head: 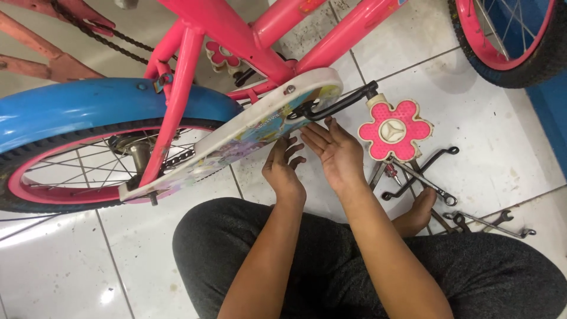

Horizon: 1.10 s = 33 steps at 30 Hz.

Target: Tightening a bicycle pedal onto the crank arm using a wrench while sitting on the floor.

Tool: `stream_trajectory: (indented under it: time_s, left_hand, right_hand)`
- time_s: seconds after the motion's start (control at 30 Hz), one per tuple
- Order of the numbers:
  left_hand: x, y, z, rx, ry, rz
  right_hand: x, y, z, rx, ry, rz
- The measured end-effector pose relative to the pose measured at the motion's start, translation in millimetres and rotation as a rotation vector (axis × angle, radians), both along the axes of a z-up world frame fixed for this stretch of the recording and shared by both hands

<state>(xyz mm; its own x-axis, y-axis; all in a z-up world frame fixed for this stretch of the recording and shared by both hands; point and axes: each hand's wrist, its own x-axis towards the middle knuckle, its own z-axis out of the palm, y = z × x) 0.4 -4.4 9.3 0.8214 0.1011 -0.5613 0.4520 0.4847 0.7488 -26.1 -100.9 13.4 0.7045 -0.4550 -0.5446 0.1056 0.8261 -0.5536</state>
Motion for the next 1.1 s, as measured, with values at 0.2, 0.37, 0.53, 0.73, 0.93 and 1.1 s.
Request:
stream_trajectory:
  time_s: [0.2, 0.37, 0.53, 0.73, 0.93, 1.1]
  left_hand:
    - [0.9, 0.9, -32.5, -0.01, -0.015, 0.015]
    - [1.0, 2.1, -23.2, -0.02, -0.007, 0.024]
    - [-1.1, -0.9, -11.9, -0.023, -0.003, -0.002]
    - [-2.6, -0.6, 1.0, -0.023, -0.01, -0.016]
    - [-3.1, -2.1, -2.8, -0.017, 0.017, -0.009]
    - [4.7, -4.3, -23.2, -0.011, -0.011, -0.013]
  right_hand:
    - [-16.4, 11.7, -3.1, -0.06, 0.024, -0.064]
    - [-16.2, 17.1, -8.7, -0.097, -0.016, -0.1]
    - [-15.4, 16.7, -17.8, -0.106, -0.099, -0.111]
    - [-12.1, 12.1, -23.7, -0.066, -0.213, -0.029]
    - [-11.7, 7.5, -28.9, -0.009, -0.218, -0.012]
    - [-14.8, 4.7, -33.3, -0.019, -0.222, -0.001]
